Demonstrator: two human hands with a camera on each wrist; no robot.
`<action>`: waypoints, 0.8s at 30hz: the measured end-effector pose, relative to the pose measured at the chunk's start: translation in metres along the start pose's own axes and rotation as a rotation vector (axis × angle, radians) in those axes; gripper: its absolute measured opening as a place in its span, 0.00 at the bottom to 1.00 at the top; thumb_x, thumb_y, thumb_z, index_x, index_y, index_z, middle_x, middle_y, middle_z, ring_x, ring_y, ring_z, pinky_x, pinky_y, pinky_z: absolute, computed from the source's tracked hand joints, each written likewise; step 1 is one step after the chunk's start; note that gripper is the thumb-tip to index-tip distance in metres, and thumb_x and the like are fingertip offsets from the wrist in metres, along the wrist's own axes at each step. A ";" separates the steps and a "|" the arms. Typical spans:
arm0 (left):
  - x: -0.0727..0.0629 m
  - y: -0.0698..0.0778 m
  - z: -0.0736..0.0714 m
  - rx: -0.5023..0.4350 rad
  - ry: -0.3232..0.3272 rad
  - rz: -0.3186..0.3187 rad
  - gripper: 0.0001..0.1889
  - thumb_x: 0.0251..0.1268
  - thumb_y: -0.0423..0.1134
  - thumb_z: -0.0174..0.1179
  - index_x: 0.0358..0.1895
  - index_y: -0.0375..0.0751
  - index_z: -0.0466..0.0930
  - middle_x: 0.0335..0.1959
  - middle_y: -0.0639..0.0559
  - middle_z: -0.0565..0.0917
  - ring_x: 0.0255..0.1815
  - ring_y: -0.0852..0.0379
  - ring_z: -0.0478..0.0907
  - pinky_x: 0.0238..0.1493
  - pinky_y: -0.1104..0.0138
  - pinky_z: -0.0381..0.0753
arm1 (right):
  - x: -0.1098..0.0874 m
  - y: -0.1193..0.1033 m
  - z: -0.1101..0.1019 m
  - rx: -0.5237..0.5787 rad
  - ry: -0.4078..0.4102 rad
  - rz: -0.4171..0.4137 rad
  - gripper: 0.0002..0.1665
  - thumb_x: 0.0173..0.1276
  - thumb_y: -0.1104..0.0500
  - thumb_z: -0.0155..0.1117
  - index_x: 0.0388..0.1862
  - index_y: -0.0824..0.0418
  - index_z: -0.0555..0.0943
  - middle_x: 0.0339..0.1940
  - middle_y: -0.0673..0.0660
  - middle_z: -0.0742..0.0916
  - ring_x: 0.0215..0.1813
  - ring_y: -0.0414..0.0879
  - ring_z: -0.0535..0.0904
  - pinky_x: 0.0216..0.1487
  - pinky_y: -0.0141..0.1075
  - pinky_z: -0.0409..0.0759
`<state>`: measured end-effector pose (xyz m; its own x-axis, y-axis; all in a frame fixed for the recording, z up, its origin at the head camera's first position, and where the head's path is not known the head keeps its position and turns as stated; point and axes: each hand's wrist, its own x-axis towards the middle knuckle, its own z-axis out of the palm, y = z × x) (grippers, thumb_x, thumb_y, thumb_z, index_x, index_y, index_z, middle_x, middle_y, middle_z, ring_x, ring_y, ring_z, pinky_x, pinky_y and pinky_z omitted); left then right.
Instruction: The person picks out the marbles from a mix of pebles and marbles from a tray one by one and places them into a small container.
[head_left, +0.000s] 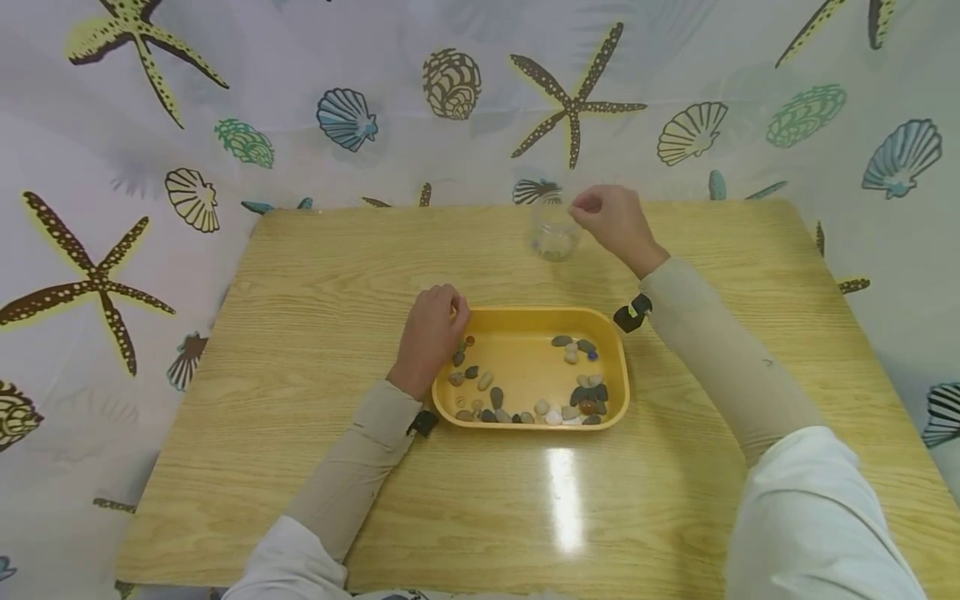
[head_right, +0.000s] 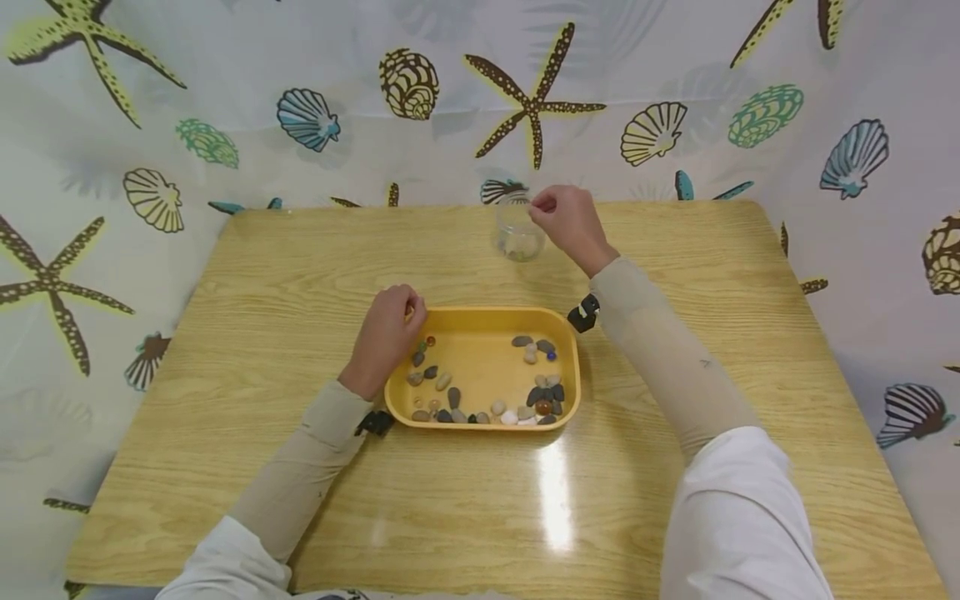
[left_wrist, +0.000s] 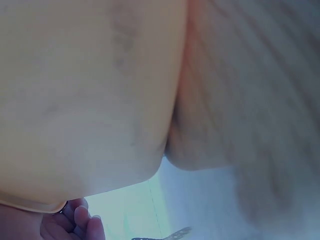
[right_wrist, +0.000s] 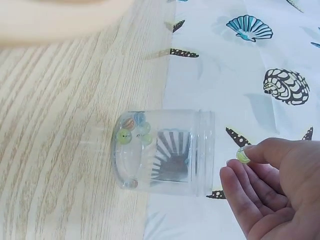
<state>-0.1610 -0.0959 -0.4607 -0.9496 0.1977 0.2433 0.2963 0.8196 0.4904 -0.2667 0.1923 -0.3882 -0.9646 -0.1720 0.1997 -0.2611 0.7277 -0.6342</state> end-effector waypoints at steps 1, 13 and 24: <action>0.000 0.000 0.000 0.002 -0.003 -0.003 0.14 0.71 0.44 0.42 0.26 0.45 0.68 0.24 0.53 0.69 0.27 0.54 0.65 0.30 0.63 0.67 | 0.001 0.001 0.000 -0.001 -0.005 0.007 0.14 0.67 0.57 0.59 0.42 0.67 0.82 0.41 0.62 0.84 0.43 0.53 0.79 0.48 0.45 0.76; 0.004 0.004 -0.007 0.005 -0.017 0.002 0.13 0.71 0.43 0.42 0.27 0.45 0.67 0.24 0.52 0.68 0.27 0.54 0.64 0.30 0.63 0.67 | 0.010 0.005 0.001 -0.058 -0.074 0.051 0.13 0.67 0.58 0.58 0.42 0.67 0.81 0.41 0.63 0.84 0.44 0.54 0.79 0.49 0.46 0.75; 0.006 0.002 -0.009 0.010 -0.024 -0.002 0.13 0.71 0.43 0.42 0.27 0.45 0.67 0.24 0.53 0.68 0.27 0.54 0.64 0.30 0.64 0.66 | 0.014 0.009 0.004 -0.069 -0.128 0.051 0.12 0.67 0.59 0.57 0.42 0.67 0.81 0.40 0.62 0.84 0.42 0.53 0.79 0.47 0.46 0.75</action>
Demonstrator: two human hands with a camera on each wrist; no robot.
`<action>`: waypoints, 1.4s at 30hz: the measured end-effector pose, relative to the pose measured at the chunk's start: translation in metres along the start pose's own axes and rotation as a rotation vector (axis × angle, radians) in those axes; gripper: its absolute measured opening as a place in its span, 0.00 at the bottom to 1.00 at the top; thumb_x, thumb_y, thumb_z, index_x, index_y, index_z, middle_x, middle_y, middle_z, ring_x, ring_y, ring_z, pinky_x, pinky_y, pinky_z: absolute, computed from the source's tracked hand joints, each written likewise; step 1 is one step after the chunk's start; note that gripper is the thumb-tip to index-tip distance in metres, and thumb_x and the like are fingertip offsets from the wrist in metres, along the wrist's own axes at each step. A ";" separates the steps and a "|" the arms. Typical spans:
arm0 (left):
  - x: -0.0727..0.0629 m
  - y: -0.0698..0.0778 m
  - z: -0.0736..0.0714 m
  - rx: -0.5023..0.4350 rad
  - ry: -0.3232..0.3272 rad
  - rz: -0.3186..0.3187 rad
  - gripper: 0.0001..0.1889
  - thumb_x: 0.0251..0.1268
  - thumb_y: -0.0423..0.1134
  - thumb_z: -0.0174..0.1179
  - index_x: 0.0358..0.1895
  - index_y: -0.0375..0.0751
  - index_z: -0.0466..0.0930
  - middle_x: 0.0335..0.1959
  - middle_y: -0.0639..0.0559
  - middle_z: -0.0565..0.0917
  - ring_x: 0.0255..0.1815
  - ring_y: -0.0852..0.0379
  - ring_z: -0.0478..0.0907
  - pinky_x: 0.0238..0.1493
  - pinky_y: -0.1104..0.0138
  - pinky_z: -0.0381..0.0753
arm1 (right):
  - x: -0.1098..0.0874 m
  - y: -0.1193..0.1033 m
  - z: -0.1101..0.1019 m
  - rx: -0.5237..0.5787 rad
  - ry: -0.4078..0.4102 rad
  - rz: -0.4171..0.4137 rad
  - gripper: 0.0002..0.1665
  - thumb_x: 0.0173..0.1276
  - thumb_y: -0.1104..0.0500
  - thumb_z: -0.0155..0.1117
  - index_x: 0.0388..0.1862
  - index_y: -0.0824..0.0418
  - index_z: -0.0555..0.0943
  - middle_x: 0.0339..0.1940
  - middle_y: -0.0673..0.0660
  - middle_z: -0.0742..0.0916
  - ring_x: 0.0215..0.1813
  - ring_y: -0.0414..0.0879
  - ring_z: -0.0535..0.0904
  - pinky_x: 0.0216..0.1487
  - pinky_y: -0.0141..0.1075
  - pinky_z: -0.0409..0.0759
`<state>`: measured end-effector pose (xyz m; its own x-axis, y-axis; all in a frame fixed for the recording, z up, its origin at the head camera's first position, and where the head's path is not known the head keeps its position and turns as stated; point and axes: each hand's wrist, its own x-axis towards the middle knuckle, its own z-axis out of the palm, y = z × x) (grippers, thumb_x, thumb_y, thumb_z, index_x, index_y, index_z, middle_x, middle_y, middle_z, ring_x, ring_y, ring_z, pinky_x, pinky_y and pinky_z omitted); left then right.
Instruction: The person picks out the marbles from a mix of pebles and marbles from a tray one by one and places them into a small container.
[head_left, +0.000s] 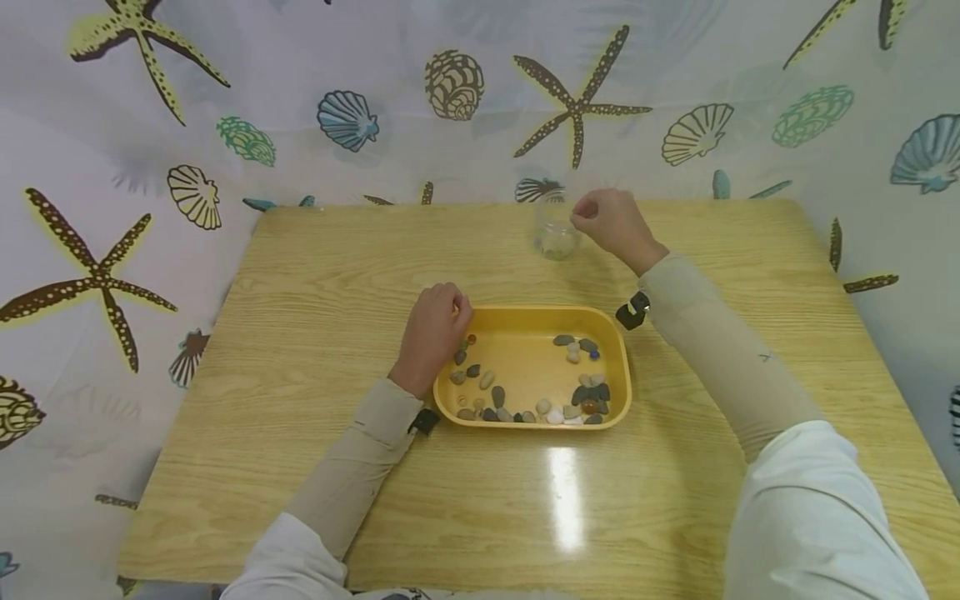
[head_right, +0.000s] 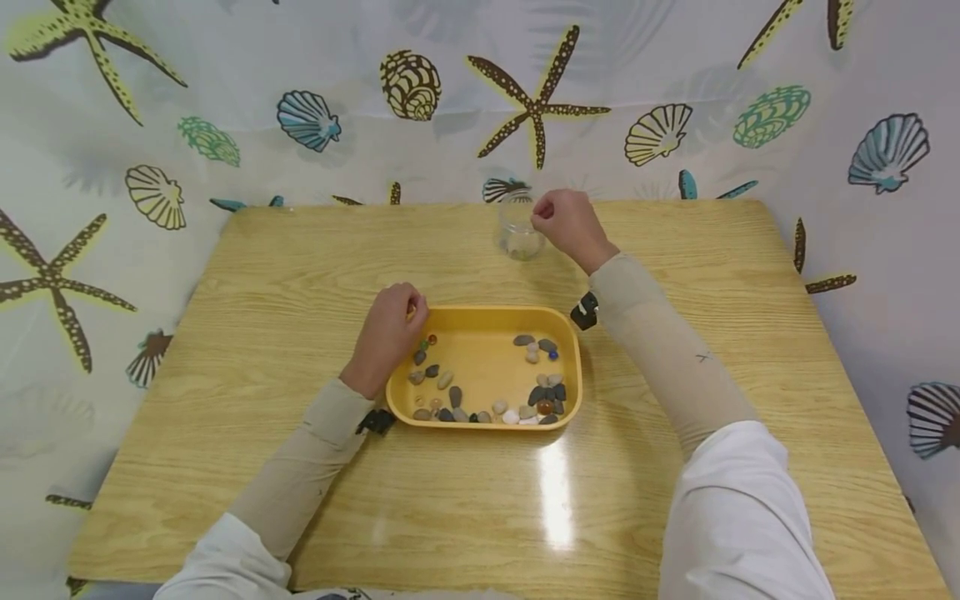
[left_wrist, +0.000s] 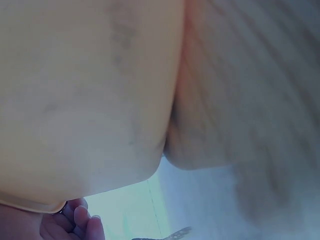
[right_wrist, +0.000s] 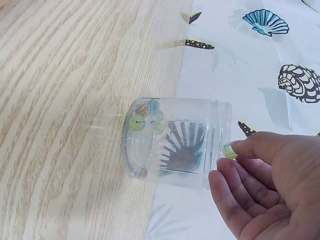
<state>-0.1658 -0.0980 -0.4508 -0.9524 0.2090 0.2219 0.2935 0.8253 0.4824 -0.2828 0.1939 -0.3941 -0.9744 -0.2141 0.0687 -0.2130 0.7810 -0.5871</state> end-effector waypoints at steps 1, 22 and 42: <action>0.000 0.000 0.000 -0.001 -0.001 -0.002 0.13 0.71 0.43 0.42 0.27 0.45 0.67 0.24 0.53 0.68 0.27 0.54 0.64 0.30 0.64 0.66 | 0.000 0.001 0.001 0.003 0.000 0.001 0.12 0.67 0.59 0.57 0.42 0.67 0.81 0.40 0.62 0.84 0.43 0.53 0.79 0.48 0.45 0.75; -0.003 -0.001 0.001 -0.014 0.010 0.011 0.13 0.70 0.42 0.43 0.26 0.45 0.67 0.23 0.53 0.68 0.27 0.54 0.64 0.29 0.64 0.66 | -0.009 -0.001 0.000 0.015 0.042 -0.034 0.14 0.68 0.57 0.56 0.42 0.66 0.81 0.40 0.61 0.84 0.43 0.52 0.79 0.48 0.45 0.75; -0.004 0.000 -0.002 -0.032 0.001 0.003 0.14 0.71 0.44 0.42 0.26 0.46 0.67 0.23 0.53 0.68 0.27 0.54 0.64 0.30 0.63 0.66 | -0.053 -0.058 0.001 0.056 -0.061 -0.170 0.10 0.67 0.55 0.60 0.40 0.60 0.82 0.36 0.54 0.85 0.38 0.45 0.80 0.42 0.41 0.77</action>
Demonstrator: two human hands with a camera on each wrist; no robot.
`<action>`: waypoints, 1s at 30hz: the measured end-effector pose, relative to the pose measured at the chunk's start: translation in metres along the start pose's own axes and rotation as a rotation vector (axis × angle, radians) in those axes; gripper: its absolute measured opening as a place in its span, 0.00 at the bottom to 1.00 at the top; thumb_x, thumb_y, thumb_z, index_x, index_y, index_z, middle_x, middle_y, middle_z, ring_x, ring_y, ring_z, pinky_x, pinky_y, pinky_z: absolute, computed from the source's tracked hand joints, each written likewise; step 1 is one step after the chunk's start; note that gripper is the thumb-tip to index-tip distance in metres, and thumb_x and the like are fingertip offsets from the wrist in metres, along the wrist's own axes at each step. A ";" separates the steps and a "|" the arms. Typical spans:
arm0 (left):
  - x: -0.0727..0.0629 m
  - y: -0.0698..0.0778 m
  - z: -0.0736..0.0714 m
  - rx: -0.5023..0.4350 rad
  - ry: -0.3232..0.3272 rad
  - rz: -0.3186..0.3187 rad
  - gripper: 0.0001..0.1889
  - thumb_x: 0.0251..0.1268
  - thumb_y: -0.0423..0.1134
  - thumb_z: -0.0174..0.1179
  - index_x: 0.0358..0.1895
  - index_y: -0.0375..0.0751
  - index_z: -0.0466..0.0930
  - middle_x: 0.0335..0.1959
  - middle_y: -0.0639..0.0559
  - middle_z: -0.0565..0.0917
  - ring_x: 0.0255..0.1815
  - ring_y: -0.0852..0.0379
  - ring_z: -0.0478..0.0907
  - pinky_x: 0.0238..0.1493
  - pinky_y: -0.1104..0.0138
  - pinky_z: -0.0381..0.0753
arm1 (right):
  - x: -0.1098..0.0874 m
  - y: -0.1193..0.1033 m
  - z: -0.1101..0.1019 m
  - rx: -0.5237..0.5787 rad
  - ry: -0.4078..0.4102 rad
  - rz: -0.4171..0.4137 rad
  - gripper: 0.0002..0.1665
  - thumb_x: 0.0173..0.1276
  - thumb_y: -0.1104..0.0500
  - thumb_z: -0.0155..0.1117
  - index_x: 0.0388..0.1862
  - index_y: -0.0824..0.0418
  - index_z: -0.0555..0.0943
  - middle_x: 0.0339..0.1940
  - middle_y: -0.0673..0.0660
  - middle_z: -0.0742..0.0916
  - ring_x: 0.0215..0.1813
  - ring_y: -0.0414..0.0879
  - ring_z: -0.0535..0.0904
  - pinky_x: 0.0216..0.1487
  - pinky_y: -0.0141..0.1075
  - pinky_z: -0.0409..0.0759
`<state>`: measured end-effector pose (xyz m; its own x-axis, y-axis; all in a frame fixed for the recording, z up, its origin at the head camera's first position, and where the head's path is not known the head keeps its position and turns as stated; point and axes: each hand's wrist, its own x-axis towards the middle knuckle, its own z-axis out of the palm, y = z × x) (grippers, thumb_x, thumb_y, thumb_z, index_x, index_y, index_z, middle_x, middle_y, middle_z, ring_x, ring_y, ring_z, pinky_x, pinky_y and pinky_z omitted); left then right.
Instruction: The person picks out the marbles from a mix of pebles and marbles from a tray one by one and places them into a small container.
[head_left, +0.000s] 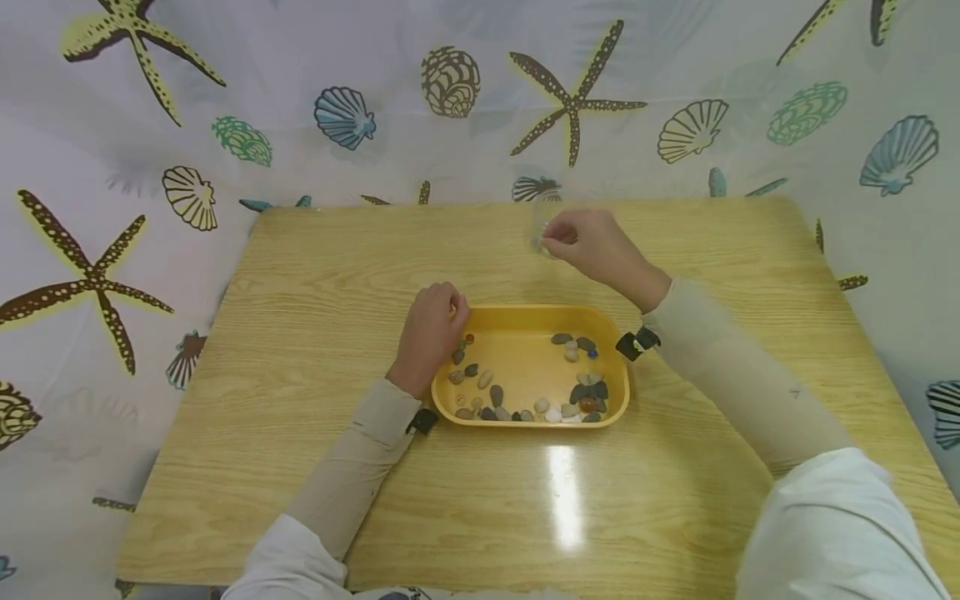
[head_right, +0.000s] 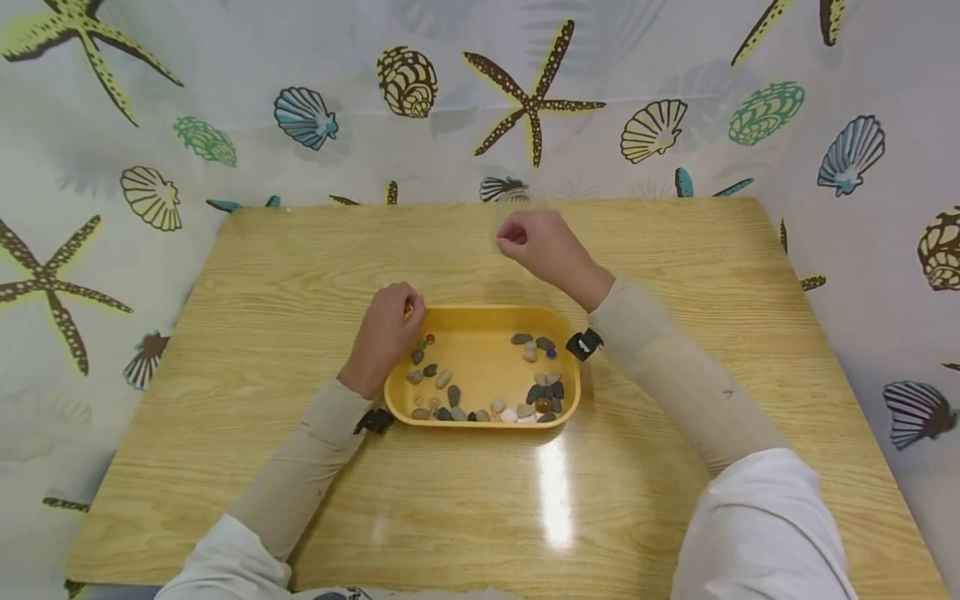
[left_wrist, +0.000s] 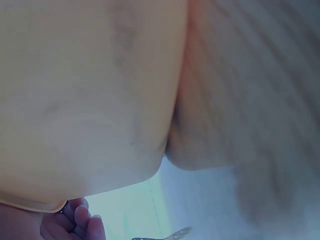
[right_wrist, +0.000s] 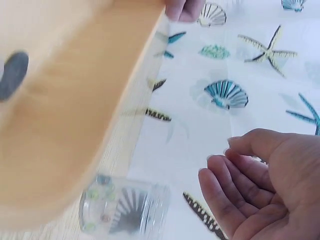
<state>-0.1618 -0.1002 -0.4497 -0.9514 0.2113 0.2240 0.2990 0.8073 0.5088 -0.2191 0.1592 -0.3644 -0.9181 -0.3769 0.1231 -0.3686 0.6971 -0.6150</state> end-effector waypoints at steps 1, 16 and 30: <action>0.000 0.000 0.000 0.001 0.001 0.002 0.14 0.71 0.43 0.42 0.26 0.46 0.67 0.23 0.53 0.68 0.27 0.54 0.64 0.30 0.63 0.66 | -0.002 -0.004 0.002 0.000 -0.011 -0.014 0.10 0.67 0.56 0.60 0.39 0.60 0.82 0.35 0.54 0.85 0.37 0.45 0.80 0.42 0.41 0.77; 0.001 -0.002 0.003 0.022 0.013 0.006 0.13 0.71 0.43 0.42 0.26 0.46 0.67 0.23 0.53 0.68 0.27 0.54 0.64 0.29 0.64 0.66 | -0.019 -0.026 0.047 0.034 -0.156 -0.077 0.08 0.66 0.56 0.61 0.38 0.59 0.83 0.32 0.50 0.85 0.34 0.39 0.80 0.38 0.35 0.78; 0.001 -0.003 0.003 0.023 0.023 0.013 0.13 0.71 0.43 0.42 0.26 0.45 0.66 0.23 0.53 0.67 0.26 0.54 0.64 0.28 0.64 0.65 | -0.026 -0.034 0.074 0.028 -0.211 -0.136 0.08 0.65 0.58 0.63 0.37 0.62 0.84 0.31 0.50 0.86 0.32 0.39 0.81 0.34 0.32 0.78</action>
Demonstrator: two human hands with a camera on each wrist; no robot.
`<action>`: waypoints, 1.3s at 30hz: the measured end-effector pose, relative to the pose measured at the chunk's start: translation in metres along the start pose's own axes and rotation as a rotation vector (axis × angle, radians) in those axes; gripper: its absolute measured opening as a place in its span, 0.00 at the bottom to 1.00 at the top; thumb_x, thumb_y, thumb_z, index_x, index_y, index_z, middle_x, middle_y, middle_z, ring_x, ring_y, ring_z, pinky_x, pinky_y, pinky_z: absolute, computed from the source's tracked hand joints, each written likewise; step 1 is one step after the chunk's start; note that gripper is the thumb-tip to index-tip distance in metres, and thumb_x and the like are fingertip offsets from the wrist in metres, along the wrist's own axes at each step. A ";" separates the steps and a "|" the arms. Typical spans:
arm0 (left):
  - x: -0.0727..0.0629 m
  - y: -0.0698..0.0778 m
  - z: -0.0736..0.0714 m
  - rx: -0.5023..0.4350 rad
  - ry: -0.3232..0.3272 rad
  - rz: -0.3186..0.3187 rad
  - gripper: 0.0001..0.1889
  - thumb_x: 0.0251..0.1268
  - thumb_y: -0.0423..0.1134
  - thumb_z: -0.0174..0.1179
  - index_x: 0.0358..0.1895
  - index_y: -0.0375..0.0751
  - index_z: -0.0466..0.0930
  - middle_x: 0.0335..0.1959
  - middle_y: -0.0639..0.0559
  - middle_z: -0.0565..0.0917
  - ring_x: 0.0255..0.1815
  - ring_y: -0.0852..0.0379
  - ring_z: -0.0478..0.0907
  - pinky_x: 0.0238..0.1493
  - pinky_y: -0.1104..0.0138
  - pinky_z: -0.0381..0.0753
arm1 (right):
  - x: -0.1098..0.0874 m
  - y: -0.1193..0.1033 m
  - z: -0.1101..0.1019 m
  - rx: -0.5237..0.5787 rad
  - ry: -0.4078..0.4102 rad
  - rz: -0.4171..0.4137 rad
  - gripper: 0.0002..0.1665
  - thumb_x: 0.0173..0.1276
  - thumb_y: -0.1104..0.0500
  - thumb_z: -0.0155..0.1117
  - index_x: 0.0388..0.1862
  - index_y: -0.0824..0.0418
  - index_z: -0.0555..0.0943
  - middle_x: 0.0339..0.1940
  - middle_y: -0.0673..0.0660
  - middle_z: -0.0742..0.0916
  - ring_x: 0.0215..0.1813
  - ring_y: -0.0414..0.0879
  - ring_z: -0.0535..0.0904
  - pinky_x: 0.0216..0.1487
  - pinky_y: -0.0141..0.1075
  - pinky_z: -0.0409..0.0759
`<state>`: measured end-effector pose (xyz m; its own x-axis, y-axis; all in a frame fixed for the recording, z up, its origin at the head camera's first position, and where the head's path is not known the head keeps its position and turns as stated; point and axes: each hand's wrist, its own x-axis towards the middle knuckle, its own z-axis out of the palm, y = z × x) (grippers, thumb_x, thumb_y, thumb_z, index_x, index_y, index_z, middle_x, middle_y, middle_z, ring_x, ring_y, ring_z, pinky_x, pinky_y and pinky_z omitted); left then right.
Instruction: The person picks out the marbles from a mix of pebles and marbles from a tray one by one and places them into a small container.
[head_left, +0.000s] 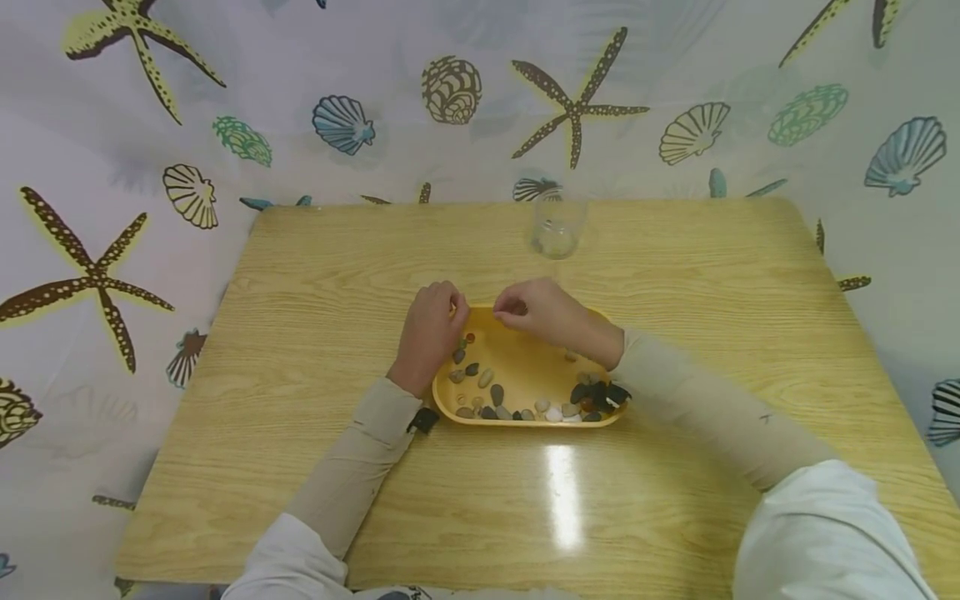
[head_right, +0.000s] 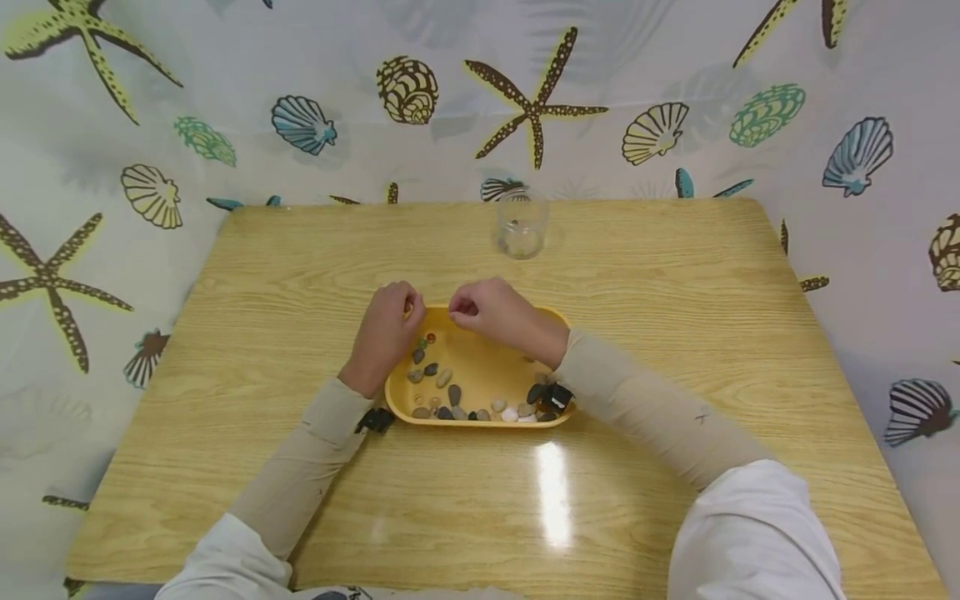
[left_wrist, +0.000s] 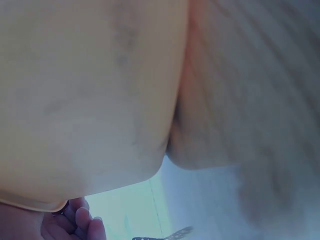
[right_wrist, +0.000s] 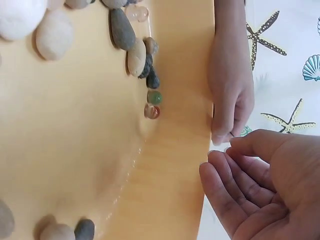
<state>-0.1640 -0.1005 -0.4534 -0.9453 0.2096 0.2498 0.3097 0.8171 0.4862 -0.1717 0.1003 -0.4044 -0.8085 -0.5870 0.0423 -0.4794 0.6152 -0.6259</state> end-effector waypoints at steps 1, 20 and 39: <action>0.000 0.000 0.000 0.001 0.000 0.003 0.13 0.71 0.43 0.42 0.26 0.45 0.66 0.23 0.53 0.67 0.26 0.55 0.63 0.28 0.64 0.65 | 0.000 -0.001 0.002 -0.003 -0.009 0.001 0.08 0.65 0.58 0.63 0.37 0.62 0.84 0.31 0.50 0.86 0.32 0.39 0.81 0.34 0.32 0.78; 0.000 0.003 -0.003 0.006 -0.012 -0.006 0.12 0.70 0.41 0.43 0.27 0.44 0.67 0.24 0.53 0.68 0.27 0.54 0.65 0.28 0.65 0.66 | 0.009 -0.007 0.032 0.000 -0.139 -0.019 0.09 0.65 0.63 0.61 0.41 0.60 0.85 0.37 0.52 0.86 0.30 0.39 0.76 0.37 0.33 0.76; -0.003 0.002 -0.002 0.014 0.004 -0.007 0.12 0.71 0.41 0.42 0.26 0.45 0.66 0.24 0.53 0.67 0.26 0.55 0.64 0.29 0.64 0.66 | 0.011 -0.004 0.052 -0.050 -0.098 -0.039 0.09 0.65 0.62 0.59 0.40 0.60 0.85 0.34 0.49 0.86 0.32 0.37 0.77 0.38 0.31 0.76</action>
<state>-0.1605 -0.1004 -0.4517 -0.9470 0.2016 0.2501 0.3017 0.8259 0.4763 -0.1610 0.0637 -0.4418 -0.7530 -0.6579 -0.0124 -0.5278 0.6151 -0.5857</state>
